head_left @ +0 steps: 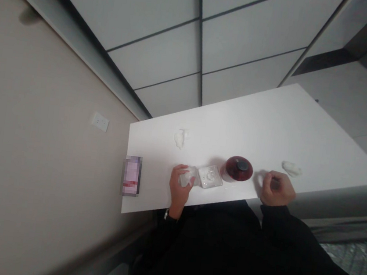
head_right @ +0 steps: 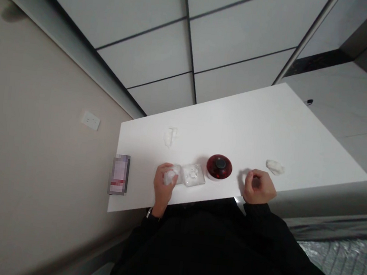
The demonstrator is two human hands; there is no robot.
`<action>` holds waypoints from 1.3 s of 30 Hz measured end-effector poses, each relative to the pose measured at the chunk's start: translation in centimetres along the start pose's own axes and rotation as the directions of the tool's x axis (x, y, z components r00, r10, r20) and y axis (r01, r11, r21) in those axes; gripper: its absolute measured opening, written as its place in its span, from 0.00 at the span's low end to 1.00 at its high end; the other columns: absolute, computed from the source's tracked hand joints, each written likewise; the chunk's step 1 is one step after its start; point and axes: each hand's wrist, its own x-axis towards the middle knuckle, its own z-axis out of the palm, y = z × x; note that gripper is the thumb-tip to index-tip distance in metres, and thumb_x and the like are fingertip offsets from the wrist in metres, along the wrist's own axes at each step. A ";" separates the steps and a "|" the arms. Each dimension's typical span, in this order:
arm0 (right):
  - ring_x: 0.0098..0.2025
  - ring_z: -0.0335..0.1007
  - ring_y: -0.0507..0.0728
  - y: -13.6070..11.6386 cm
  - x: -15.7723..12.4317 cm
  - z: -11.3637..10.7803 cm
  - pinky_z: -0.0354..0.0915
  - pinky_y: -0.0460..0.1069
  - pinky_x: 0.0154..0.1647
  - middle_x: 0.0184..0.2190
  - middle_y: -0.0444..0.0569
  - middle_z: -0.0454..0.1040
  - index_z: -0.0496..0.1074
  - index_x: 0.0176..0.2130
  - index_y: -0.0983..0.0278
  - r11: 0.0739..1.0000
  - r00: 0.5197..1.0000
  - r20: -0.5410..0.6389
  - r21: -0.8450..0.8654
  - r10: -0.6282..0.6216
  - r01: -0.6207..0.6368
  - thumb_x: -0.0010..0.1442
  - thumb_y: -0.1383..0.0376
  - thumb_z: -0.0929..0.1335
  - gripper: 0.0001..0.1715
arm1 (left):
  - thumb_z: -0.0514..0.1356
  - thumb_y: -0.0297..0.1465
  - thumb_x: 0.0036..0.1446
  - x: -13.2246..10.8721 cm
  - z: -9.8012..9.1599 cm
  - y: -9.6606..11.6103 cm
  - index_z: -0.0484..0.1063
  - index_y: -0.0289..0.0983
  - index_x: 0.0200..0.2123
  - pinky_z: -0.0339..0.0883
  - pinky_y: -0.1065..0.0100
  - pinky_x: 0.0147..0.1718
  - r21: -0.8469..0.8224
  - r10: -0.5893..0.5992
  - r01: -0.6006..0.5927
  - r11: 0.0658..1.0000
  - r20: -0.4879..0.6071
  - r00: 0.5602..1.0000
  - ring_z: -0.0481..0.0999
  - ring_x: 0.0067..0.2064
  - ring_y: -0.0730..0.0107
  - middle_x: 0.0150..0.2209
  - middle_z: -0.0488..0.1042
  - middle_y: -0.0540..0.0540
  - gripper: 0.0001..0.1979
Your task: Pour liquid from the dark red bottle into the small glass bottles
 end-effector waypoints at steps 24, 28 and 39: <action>0.29 0.72 0.57 0.3 -0.3 0.2 0.67 0.52 0.32 0.28 0.49 0.78 0.74 0.34 0.61 0.999 0.999 0.013 -0.022 0.050 -0.050 0.67 0.56 0.66 0.15 | 0.58 0.34 0.67 0.3 -2.9 -1.0 0.72 0.40 0.47 0.75 0.52 0.55 0.157 0.108 -0.125 0.980 0.114 0.988 0.79 0.53 0.59 0.51 0.78 0.41 0.08; 0.29 0.72 0.56 0.4 -0.3 0.2 0.67 0.51 0.32 0.29 0.48 0.78 0.74 0.34 0.61 0.999 0.999 0.005 -0.006 0.050 -0.050 0.67 0.56 0.66 0.14 | 0.65 0.51 0.62 0.7 -4.1 0.1 0.63 0.39 0.64 0.68 0.43 0.63 0.194 0.112 -0.138 0.971 0.138 0.984 0.72 0.65 0.47 0.64 0.69 0.33 0.35; 0.29 0.72 0.55 0.3 -0.2 0.2 0.67 0.50 0.32 0.28 0.47 0.78 0.74 0.33 0.61 1.000 1.000 0.004 0.002 0.031 -0.031 0.67 0.56 0.66 0.15 | 0.75 0.51 0.51 3.7 -0.8 7.0 0.60 0.42 0.69 0.53 0.33 0.70 0.454 0.105 -0.460 0.763 0.615 0.782 0.72 0.65 0.37 0.59 0.77 0.35 0.49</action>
